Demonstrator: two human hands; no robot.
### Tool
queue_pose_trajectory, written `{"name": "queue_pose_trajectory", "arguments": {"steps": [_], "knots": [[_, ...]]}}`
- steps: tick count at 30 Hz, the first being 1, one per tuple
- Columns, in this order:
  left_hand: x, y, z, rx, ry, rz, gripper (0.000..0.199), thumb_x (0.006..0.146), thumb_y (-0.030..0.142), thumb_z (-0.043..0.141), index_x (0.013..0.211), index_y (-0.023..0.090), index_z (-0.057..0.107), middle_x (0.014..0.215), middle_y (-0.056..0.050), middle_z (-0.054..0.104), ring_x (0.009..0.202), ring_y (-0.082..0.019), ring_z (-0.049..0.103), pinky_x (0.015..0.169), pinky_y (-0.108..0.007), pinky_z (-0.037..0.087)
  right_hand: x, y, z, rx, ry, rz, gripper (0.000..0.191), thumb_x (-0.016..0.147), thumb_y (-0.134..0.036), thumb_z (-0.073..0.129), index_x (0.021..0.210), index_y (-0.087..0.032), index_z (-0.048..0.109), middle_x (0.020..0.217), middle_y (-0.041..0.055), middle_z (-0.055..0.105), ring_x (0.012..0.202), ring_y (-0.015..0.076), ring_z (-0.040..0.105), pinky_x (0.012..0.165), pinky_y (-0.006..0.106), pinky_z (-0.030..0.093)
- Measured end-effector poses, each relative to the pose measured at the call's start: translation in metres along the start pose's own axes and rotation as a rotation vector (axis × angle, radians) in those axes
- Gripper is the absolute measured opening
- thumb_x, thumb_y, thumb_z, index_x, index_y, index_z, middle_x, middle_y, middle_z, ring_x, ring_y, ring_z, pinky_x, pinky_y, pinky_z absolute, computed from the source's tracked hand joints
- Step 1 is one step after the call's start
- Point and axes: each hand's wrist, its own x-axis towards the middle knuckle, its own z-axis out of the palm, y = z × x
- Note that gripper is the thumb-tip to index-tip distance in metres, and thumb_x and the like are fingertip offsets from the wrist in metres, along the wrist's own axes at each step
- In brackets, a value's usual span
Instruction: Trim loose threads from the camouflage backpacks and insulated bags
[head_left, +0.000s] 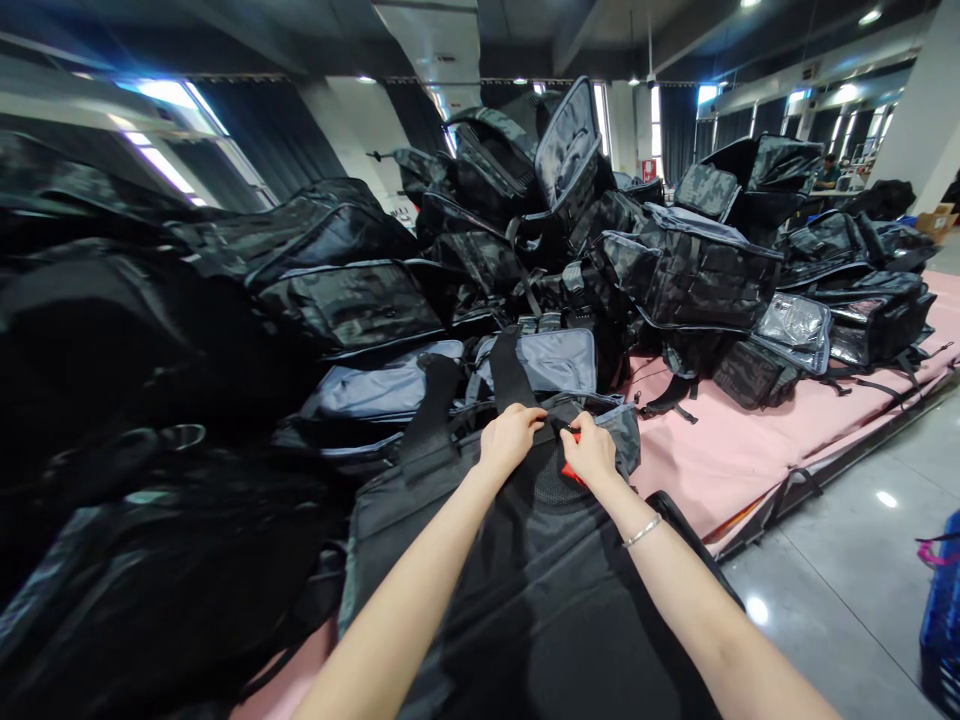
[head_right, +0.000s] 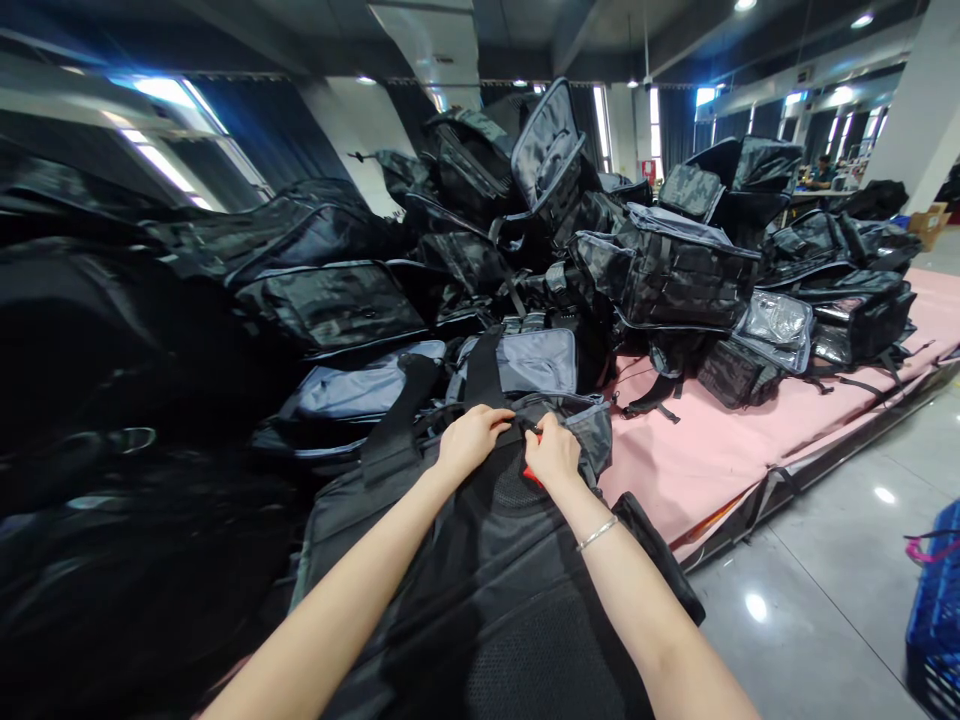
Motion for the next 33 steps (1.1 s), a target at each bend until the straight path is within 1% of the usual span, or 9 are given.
{"name": "queue_pose_trajectory", "arguments": {"steps": [3, 7, 10, 14, 17, 23, 33], "knots": [[0.004, 0.002, -0.005, 0.077, -0.049, 0.1, 0.028, 0.087, 0.028, 0.043, 0.105, 0.025, 0.065, 0.102, -0.005, 0.06, 0.085, -0.018, 0.061, 0.069, -0.025, 0.044, -0.001, 0.0, -0.001, -0.009, -0.003, -0.006, 0.016, 0.085, -0.033, 0.051, 0.095, -0.022, 0.055, 0.081, 0.0042, 0.064, 0.074, 0.0201, 0.06, 0.063, 0.027, 0.037], [0.008, 0.008, -0.011, 0.177, -0.098, 0.227, 0.026, 0.086, 0.022, 0.04, 0.091, 0.016, 0.065, 0.094, -0.01, 0.057, 0.084, -0.02, 0.06, 0.071, -0.03, 0.044, -0.001, 0.001, -0.002, -0.011, -0.007, -0.009, 0.015, 0.085, -0.034, 0.051, 0.094, -0.023, 0.055, 0.08, 0.0035, 0.064, 0.075, 0.0209, 0.06, 0.064, 0.027, 0.037], [0.008, 0.009, -0.012, 0.223, -0.114, 0.27, 0.025, 0.086, 0.02, 0.038, 0.09, 0.011, 0.061, 0.091, -0.013, 0.056, 0.081, -0.021, 0.06, 0.07, -0.032, 0.045, -0.001, 0.001, -0.003, -0.008, -0.012, -0.014, 0.015, 0.084, -0.034, 0.051, 0.094, -0.024, 0.055, 0.081, 0.0034, 0.065, 0.076, 0.0212, 0.061, 0.064, 0.028, 0.038], [0.003, 0.006, -0.009, 0.242, -0.096, 0.266, 0.03, 0.09, 0.024, 0.031, 0.096, 0.009, 0.056, 0.093, -0.013, 0.054, 0.082, -0.022, 0.06, 0.068, -0.032, 0.045, -0.002, 0.0, -0.004, 0.001, -0.026, -0.027, 0.015, 0.084, -0.036, 0.051, 0.094, -0.024, 0.055, 0.082, 0.0025, 0.065, 0.077, 0.0204, 0.061, 0.066, 0.028, 0.038], [-0.001, 0.004, -0.005, 0.245, -0.076, 0.244, 0.032, 0.09, 0.025, 0.028, 0.099, 0.009, 0.054, 0.095, -0.014, 0.053, 0.083, -0.022, 0.059, 0.067, -0.031, 0.046, -0.002, 0.001, -0.004, -0.004, -0.045, -0.038, 0.017, 0.085, -0.037, 0.05, 0.095, -0.025, 0.054, 0.084, 0.0018, 0.066, 0.079, 0.0193, 0.061, 0.068, 0.027, 0.039], [-0.002, 0.004, -0.002, 0.243, -0.051, 0.206, 0.032, 0.09, 0.026, 0.028, 0.099, 0.009, 0.054, 0.094, -0.013, 0.054, 0.081, -0.023, 0.06, 0.064, -0.031, 0.045, -0.002, 0.001, -0.004, -0.03, -0.067, -0.05, 0.018, 0.085, -0.038, 0.05, 0.097, -0.025, 0.054, 0.085, 0.0008, 0.066, 0.081, 0.0187, 0.062, 0.069, 0.026, 0.039], [-0.001, 0.004, -0.006, 0.231, -0.061, 0.212, 0.032, 0.09, 0.026, 0.028, 0.1, 0.01, 0.054, 0.095, -0.013, 0.054, 0.082, -0.022, 0.06, 0.066, -0.03, 0.045, -0.003, 0.001, -0.006, -0.023, -0.071, -0.063, 0.019, 0.086, -0.039, 0.05, 0.098, -0.025, 0.054, 0.086, 0.001, 0.066, 0.081, 0.0187, 0.062, 0.069, 0.026, 0.039]]}}
